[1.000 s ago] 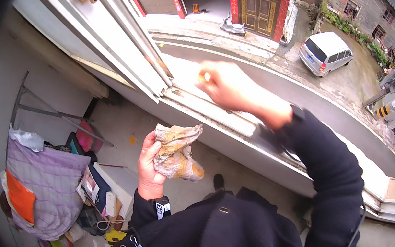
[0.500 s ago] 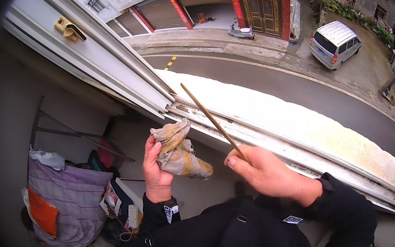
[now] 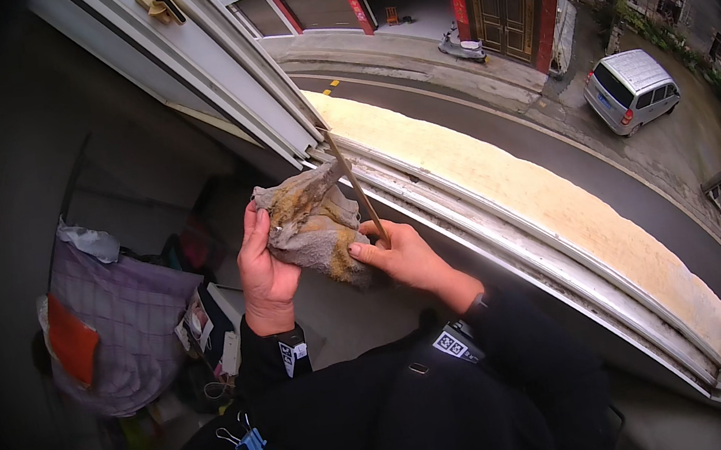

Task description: The person retrieves a spray bottle and cloth, then scrubs a window frame using a wooden stick and cloth. They wipe the frame and sash area repeatedly, focusing on the lower track and vertical edges.

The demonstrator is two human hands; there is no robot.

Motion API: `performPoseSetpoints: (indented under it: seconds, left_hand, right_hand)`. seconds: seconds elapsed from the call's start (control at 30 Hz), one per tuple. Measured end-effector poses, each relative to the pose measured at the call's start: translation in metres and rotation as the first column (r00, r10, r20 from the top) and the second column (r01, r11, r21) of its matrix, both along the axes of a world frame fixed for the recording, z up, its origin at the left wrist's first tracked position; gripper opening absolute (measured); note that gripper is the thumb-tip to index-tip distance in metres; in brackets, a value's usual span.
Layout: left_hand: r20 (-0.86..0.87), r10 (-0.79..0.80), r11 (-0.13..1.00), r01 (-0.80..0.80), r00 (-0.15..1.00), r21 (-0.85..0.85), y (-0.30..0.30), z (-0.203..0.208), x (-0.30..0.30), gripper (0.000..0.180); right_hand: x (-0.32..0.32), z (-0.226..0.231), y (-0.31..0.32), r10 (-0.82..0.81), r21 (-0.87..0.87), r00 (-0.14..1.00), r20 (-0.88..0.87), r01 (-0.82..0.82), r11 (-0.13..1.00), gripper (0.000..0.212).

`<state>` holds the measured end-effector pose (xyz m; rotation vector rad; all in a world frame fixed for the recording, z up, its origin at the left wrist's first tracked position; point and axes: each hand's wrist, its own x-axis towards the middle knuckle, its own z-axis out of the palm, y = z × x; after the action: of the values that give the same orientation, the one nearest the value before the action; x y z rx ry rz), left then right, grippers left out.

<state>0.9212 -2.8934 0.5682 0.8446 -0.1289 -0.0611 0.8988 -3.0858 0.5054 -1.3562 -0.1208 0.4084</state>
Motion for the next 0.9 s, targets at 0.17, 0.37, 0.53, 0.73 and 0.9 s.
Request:
performPoseSetpoints:
  seconds: [0.17, 0.37, 0.53, 0.73, 0.9]
  left_hand:
    - [0.126, 0.091, 0.995, -0.097, 0.988, 0.038, 0.02, 0.0, -0.01, 0.023]
    - [0.252, 0.197, 0.97, -0.226, 0.947, 0.091, 0.057, -0.003, -0.023, 0.028]
    - [0.276, 0.393, 0.916, -0.401, 0.877, -0.032, 0.087, -0.003, -0.028, 0.027]
    - [0.36, 0.262, 0.965, -0.255, 0.896, -0.068, 0.142, -0.01, -0.047, 0.025]
    - [0.379, 0.216, 0.965, -0.255, 0.9, 0.055, 0.165, -0.032, -0.068, 0.029]
  right_hand:
    - [0.003, -0.002, -0.01, -0.065, 0.088, 0.991, 0.117, 0.055, 0.995, 0.028]
    - [0.01, 0.008, -0.027, -0.258, -0.155, 0.779, 0.571, 0.411, 0.898, 0.02]
    - [0.009, 0.036, -0.042, -0.415, -0.121, 0.821, 0.393, 0.494, 0.861, 0.019]
    - [0.013, 0.06, -0.045, -0.404, -0.016, 0.738, 0.541, 0.489, 0.872, 0.018]
    - [0.017, 0.086, -0.03, -0.508, 0.174, 0.665, 0.548, 0.504, 0.846, 0.017]
